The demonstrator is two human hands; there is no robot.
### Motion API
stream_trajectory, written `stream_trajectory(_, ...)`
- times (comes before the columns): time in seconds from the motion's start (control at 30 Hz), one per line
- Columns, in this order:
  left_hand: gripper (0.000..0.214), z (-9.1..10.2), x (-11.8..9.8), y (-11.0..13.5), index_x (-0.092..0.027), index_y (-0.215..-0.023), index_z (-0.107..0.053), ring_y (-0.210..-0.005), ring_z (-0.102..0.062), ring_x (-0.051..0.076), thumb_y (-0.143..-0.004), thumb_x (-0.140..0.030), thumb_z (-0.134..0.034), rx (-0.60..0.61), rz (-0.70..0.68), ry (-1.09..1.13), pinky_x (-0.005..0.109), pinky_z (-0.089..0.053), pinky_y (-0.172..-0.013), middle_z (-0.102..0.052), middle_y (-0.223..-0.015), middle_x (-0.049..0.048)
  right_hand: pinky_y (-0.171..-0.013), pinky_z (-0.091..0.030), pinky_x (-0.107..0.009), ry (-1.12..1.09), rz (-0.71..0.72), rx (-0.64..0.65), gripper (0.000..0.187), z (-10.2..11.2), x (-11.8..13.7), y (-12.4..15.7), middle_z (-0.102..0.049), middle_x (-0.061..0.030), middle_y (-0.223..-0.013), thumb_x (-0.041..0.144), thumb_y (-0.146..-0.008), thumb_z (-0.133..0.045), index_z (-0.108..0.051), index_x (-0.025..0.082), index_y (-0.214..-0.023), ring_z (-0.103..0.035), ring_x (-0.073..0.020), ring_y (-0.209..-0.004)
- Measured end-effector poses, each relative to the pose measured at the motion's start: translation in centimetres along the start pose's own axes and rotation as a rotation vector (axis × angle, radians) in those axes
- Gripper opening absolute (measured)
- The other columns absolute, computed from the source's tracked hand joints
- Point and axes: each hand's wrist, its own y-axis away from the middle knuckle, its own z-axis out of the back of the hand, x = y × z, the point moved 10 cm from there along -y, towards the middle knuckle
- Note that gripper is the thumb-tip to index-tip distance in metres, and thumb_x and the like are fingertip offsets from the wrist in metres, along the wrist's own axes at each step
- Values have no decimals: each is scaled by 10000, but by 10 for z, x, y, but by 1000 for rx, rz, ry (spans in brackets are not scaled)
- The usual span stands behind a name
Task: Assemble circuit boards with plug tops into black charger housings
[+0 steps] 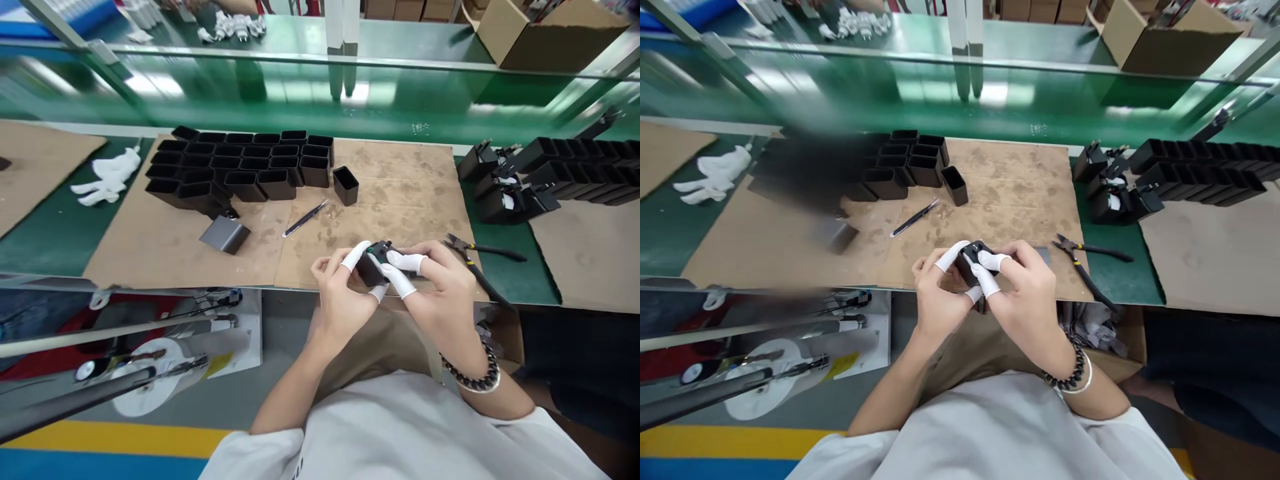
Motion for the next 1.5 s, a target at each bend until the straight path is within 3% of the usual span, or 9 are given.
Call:
stream_trajectory(0.13,556,0,18,-2,-215,-1252,-713,-693,-626,136,-702,-153,-752,-46,42,-57,403,-400,-970,-749,-999,-6,-726,-590,-359,12,40,-30,44,-33,-3,8,-721,-61,-914,222,-936,-730,-754,231,-900,-693,-215,-841)
stream_trajectory(0.3,573,2,40,-4,-223,-1325,-696,-1085,-694,275,-759,-176,-773,121,55,-210,440,-394,-1023,-778,-1187,69,-791,-630,-371,-120,-32,-8,203,-69,-23,19,-734,-91,-1142,234,-923,-745,-699,248,-1120,-734,-237,-988)
stream_trajectory(0.4,594,23,54,-1,-231,-1395,-658,-1152,-675,292,-820,-252,-803,123,17,-243,444,-413,-1033,-763,-1227,82,-706,-598,-323,-91,101,-38,181,-61,-8,16,-725,-45,-1003,190,-925,-741,-692,270,-1080,-716,-197,-840)
stream_trajectory(0.53,487,55,72,6,-225,-1387,-657,-1166,-676,287,-926,-358,-745,-43,19,-288,453,-445,-1066,-744,-1243,105,-650,-558,-297,-77,243,-112,278,-42,14,10,-692,-41,-973,159,-900,-772,-697,290,-1133,-678,-179,-791)
stream_trajectory(0.87,372,48,68,3,-226,-1312,-709,-1123,-691,263,-958,-339,-690,-49,8,-315,422,-465,-1049,-755,-1223,97,-602,-517,-289,-38,230,38,155,-62,10,11,-653,-35,-892,165,-938,-726,-724,263,-1058,-624,-168,-718)
stream_trajectory(1.1,385,48,62,2,-245,-1325,-701,-1175,-695,276,-945,-310,-693,-3,-5,-245,462,-475,-1095,-752,-1253,98,-637,-502,-307,-21,129,36,103,-68,-7,18,-643,-42,-911,203,-960,-700,-737,254,-1041,-608,-183,-742)
stream_trajectory(1.27,722,21,43,8,-251,-1508,-529,-1359,-638,296,-839,-280,-800,179,-87,-67,493,-457,-1210,-681,-1461,117,-683,-543,-294,-162,12,76,66,-76,-19,27,-677,-18,-910,243,-949,-736,-712,241,-1010,-652,-169,-773)
stream_trajectory(1.4,734,12,33,16,-225,-1527,-488,-1333,-676,289,-854,-255,-780,118,-82,125,439,-552,-1134,-684,-1448,144,-772,-608,-320,-398,-197,-5,190,-70,-26,33,-722,-10,-938,279,-880,-802,-694,257,-1036,-710,-183,-866)
stream_trajectory(1.5,786,22,19,16,-231,-1551,-448,-1297,-699,270,-852,-268,-806,-7,-102,234,391,-585,-1089,-691,-1416,136,-782,-661,-331,-741,-494,24,311,-84,-38,39,-763,-14,-996,400,-809,-859,-633,260,-970,-757,-203,-936)
